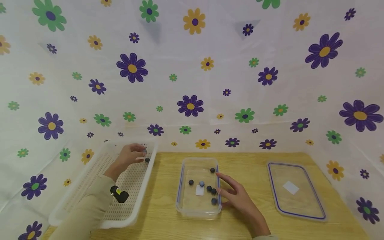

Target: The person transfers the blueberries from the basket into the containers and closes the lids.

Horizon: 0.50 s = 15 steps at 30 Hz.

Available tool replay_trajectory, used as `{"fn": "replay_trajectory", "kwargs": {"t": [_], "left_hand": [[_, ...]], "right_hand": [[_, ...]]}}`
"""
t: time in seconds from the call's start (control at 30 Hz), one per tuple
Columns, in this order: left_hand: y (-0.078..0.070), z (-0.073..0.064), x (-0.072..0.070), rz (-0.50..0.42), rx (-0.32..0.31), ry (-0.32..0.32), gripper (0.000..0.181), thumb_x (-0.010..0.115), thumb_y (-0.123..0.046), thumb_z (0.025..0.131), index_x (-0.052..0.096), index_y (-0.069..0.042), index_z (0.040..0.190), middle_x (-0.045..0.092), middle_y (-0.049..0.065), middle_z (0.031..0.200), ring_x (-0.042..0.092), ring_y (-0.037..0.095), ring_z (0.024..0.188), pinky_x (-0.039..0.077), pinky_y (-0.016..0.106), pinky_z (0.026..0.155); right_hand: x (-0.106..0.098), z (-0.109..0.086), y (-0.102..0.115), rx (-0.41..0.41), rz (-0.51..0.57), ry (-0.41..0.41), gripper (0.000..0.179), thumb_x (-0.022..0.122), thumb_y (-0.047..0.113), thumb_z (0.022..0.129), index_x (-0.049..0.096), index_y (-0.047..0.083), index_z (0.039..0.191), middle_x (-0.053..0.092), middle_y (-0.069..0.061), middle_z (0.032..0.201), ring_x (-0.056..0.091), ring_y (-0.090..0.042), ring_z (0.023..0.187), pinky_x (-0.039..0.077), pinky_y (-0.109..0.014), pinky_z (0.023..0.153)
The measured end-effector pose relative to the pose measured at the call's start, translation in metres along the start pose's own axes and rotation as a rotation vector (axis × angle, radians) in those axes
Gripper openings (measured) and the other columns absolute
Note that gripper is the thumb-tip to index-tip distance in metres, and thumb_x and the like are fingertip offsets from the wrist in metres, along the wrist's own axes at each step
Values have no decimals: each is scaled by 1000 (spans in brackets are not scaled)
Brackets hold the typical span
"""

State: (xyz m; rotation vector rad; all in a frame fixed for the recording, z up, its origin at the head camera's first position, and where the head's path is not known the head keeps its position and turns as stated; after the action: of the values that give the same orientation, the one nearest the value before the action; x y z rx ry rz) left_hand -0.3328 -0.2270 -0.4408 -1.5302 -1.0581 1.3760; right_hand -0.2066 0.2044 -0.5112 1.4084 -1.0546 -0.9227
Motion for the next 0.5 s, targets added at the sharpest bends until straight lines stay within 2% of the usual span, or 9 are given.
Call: {"fn": "replay_trajectory", "kwargs": {"t": [0.23, 0.5], "left_hand": [[-30, -18, 1, 50, 125, 12, 31, 66, -6, 99, 61, 6, 127, 62, 19, 119, 62, 32, 106, 59, 38, 90], [-71, -56, 16, 60, 196, 7, 27, 67, -7, 99, 64, 5, 123, 62, 20, 119, 64, 37, 108, 59, 34, 87]], "right_hand": [[-2, 0, 1, -18, -7, 10, 65, 65, 19, 103, 35, 12, 160, 14, -16, 170, 33, -58, 141, 60, -53, 83], [-1, 0, 1, -20, -4, 13, 65, 65, 19, 102, 36, 12, 160, 15, -17, 169, 31, -58, 142, 59, -53, 83]]}}
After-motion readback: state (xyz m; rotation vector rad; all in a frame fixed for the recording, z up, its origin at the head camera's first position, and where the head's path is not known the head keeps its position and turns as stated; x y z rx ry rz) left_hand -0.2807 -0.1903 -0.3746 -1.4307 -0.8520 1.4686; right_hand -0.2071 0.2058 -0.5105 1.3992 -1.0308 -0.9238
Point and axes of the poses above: each hand's wrist, its own z-axis towards the middle knuckle, its own x-axis out of the palm, y = z × x, the point moved 1 cm from there along z, towards the middle knuckle
